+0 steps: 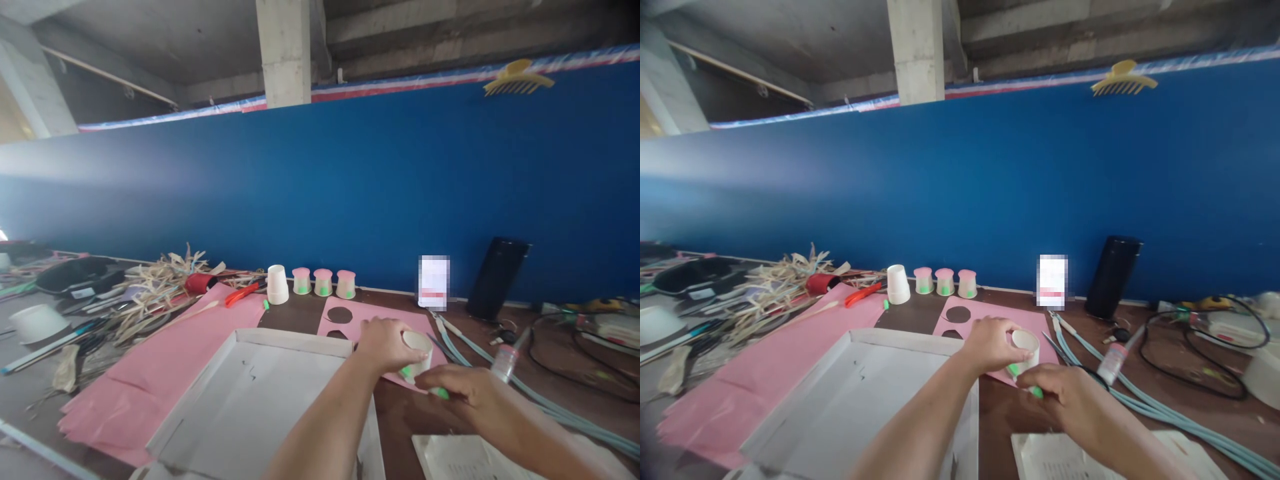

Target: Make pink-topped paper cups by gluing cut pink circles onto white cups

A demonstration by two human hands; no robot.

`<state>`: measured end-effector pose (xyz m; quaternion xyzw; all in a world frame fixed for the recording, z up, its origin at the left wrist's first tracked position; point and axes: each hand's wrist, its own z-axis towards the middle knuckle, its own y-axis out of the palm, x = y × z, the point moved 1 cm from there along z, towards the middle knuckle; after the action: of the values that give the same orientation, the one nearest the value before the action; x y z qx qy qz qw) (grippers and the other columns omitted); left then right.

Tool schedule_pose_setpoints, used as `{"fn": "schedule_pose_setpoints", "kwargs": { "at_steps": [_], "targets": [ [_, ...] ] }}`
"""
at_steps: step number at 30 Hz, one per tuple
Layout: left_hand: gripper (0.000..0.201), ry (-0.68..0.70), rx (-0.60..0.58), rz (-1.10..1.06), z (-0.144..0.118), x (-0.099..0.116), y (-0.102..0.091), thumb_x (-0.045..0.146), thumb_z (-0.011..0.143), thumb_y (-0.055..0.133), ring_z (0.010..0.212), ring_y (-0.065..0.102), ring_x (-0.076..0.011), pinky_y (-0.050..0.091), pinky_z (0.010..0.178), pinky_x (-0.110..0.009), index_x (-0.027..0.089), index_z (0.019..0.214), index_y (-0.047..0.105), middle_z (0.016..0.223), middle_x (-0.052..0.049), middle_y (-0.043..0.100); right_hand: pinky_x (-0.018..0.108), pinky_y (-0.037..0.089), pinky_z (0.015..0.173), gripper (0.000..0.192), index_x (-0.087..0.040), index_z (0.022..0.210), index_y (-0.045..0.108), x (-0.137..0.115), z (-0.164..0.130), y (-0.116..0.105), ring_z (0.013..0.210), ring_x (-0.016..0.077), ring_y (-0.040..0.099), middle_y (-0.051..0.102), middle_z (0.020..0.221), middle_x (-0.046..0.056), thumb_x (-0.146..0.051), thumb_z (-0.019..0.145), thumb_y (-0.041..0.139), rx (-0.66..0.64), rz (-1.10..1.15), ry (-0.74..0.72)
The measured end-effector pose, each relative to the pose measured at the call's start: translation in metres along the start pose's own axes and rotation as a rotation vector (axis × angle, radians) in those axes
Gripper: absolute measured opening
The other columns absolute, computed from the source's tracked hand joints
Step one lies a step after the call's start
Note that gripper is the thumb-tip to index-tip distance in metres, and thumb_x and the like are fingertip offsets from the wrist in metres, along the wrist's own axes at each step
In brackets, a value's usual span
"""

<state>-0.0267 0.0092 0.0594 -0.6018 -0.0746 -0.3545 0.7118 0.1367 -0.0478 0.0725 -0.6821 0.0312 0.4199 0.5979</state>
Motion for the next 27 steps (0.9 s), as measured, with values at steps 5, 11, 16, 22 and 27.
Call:
{"fn": "schedule_pose_setpoints", "kwargs": {
  "at_steps": [5,11,16,22,27],
  "targets": [
    [0.041,-0.019,-0.009,-0.006,0.000,0.000,-0.001,0.057,0.062,0.062,0.086,0.059,-0.0244,0.044,0.076,-0.035,0.028,0.091,0.067,0.088,-0.001,0.069,0.026,0.050,0.073,0.029,-0.028,0.094,0.073,0.002,-0.002,-0.001,0.081,0.0196,0.066,0.073,0.094,0.000,-0.022,0.077,0.051,0.002,-0.011,0.000],
    [0.043,-0.029,-0.022,-0.022,0.000,0.001,-0.003,0.056,0.062,0.062,0.086,0.059,-0.0244,0.044,0.077,-0.034,0.026,0.092,0.068,0.088,-0.002,0.069,0.027,0.050,0.073,0.028,-0.029,0.091,0.074,0.002,-0.004,-0.002,0.079,0.0199,0.065,0.073,0.089,-0.001,-0.021,0.074,0.052,0.028,0.036,-0.004],
    [0.041,-0.040,-0.041,-0.014,-0.002,0.005,-0.006,0.055,0.064,0.061,0.087,0.059,-0.0236,0.044,0.078,-0.034,0.026,0.092,0.068,0.089,-0.002,0.069,0.027,0.051,0.072,0.029,-0.028,0.090,0.074,-0.002,-0.006,-0.003,0.080,0.0204,0.065,0.073,0.089,0.000,-0.021,0.073,0.053,0.044,0.067,0.001],
    [0.041,-0.036,-0.056,-0.025,-0.002,0.003,-0.004,0.054,0.065,0.061,0.089,0.059,-0.0234,0.044,0.080,-0.034,0.026,0.094,0.068,0.091,-0.002,0.069,0.028,0.051,0.076,0.023,-0.028,0.090,0.074,-0.001,-0.003,-0.004,0.085,0.0215,0.065,0.073,0.094,0.001,-0.028,0.076,0.056,0.071,0.076,0.004],
    [0.049,-0.042,-0.005,-0.105,-0.003,-0.006,0.004,0.055,0.063,0.064,0.093,0.059,-0.0242,0.045,0.081,-0.035,0.026,0.102,0.065,0.099,-0.002,0.068,0.028,0.051,0.073,0.027,-0.026,0.098,0.071,0.013,-0.017,-0.027,0.086,0.0213,0.063,0.070,0.100,0.005,-0.041,0.077,0.062,0.167,0.162,0.058]
  ]
}}
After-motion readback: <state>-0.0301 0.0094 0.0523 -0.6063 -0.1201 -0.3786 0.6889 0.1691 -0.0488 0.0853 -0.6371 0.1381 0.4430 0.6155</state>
